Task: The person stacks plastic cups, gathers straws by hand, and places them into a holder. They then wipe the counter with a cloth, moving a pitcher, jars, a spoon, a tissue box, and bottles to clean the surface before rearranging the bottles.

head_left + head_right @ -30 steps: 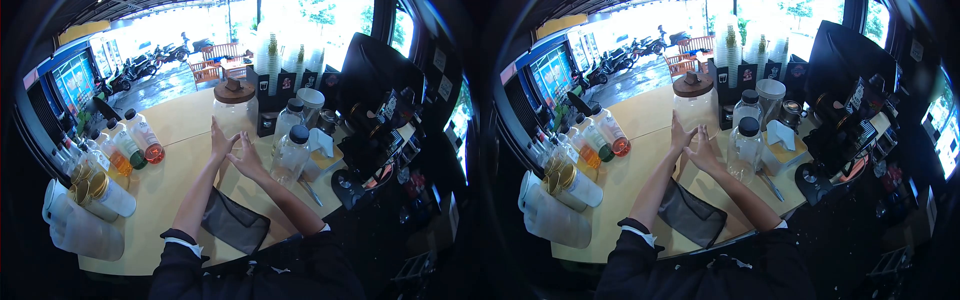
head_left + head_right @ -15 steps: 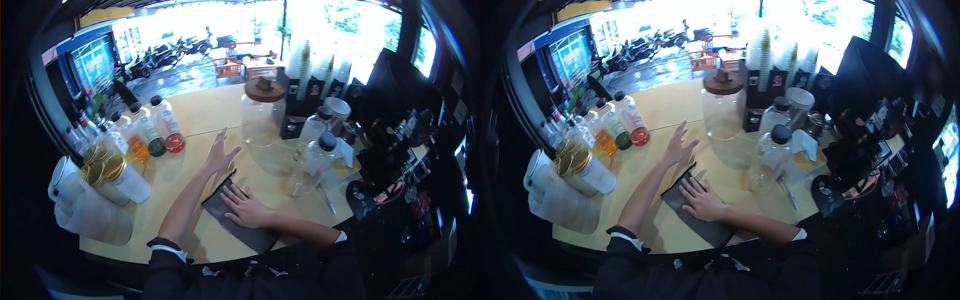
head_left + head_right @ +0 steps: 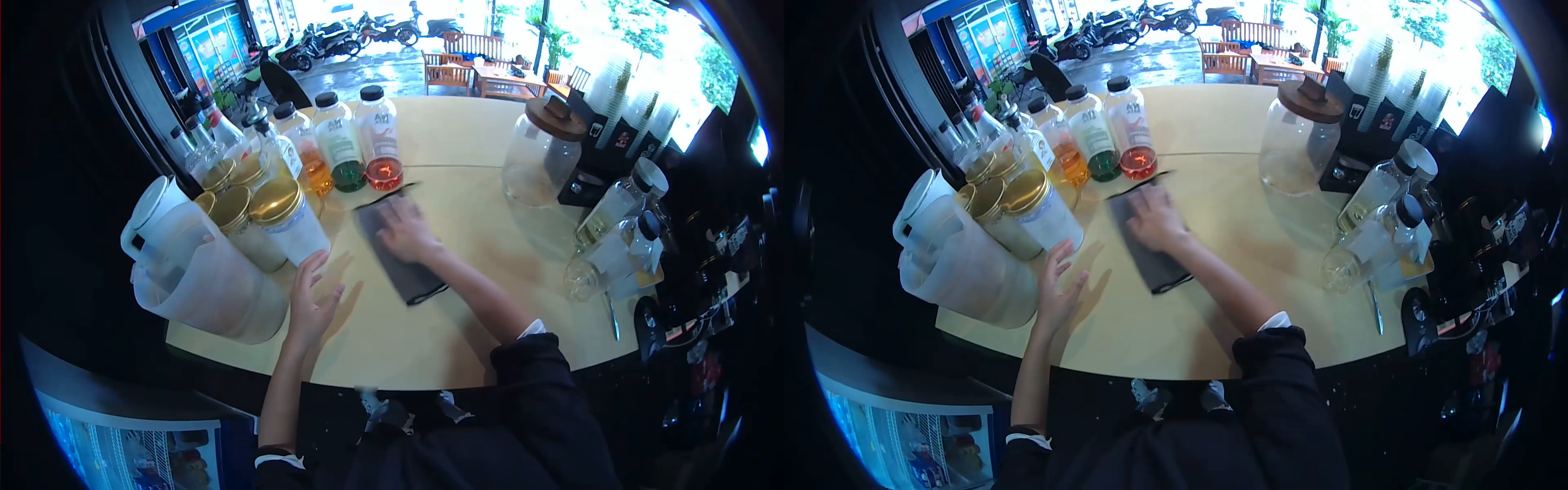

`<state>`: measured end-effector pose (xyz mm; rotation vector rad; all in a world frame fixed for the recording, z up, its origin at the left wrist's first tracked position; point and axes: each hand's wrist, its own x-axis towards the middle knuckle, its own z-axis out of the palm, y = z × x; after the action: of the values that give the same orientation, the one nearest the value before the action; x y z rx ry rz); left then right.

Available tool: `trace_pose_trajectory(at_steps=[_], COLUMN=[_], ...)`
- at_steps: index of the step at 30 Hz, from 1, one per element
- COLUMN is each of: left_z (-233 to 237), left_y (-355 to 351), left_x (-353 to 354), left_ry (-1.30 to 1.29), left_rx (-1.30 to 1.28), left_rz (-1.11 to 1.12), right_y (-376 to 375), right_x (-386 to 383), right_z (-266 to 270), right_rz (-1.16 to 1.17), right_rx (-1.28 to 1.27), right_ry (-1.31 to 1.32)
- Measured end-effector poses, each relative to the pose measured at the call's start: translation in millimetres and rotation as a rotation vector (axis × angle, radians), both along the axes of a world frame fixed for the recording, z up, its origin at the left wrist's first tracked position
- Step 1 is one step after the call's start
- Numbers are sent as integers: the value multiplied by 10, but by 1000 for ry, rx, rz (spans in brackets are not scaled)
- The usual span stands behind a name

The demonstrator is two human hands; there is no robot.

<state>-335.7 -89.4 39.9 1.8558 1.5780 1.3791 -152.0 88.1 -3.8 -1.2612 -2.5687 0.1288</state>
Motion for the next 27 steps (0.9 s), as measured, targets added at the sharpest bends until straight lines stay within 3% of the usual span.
trace_pose_trajectory(at_steps=[2,5,8,10,11,12,15,17,20,21,24,27], left_z=[-24,55,27,10,7,-9,-69,-101,-100,-75,-67,-149], left_y=[-18,-133,-244,-311,-324,-321,-279,-196,-174,-202,-377,-628], left_x=[-106,-224,-358,-400,-417,-433,-473,-435,-341,-324,-337,-386], left_ry=[-24,32,61,43,34,31,6,9,-30,-26,-23,-33], left_rx=[11,-4,-17,-36,-48,-46,-33,29,59,75,102,110], left_rz=[-1,-6,-63,-90,-113,-124,-179,-212,-227,-224,-183,-86], right_y=[-448,-896,-673,-315,-245,-218,-237,-338,-1028,-1315,-1744,-1624], right_x=[-256,-72,630,1194,1310,1347,841,358,-342,-457,-174,722], right_z=[-52,-67,-105,-69,14,86,90,-65,-91,36,-44,140], right_rz=[288,393,175,-75,-301,-530,-627,-173,354,448,582,273], right_rx=[86,91,109,-10,14,40,-6,242,310,166,109,40], right_ry=[-53,-12,-62,136,-18,-173,-224,-349,46,86,119,93])
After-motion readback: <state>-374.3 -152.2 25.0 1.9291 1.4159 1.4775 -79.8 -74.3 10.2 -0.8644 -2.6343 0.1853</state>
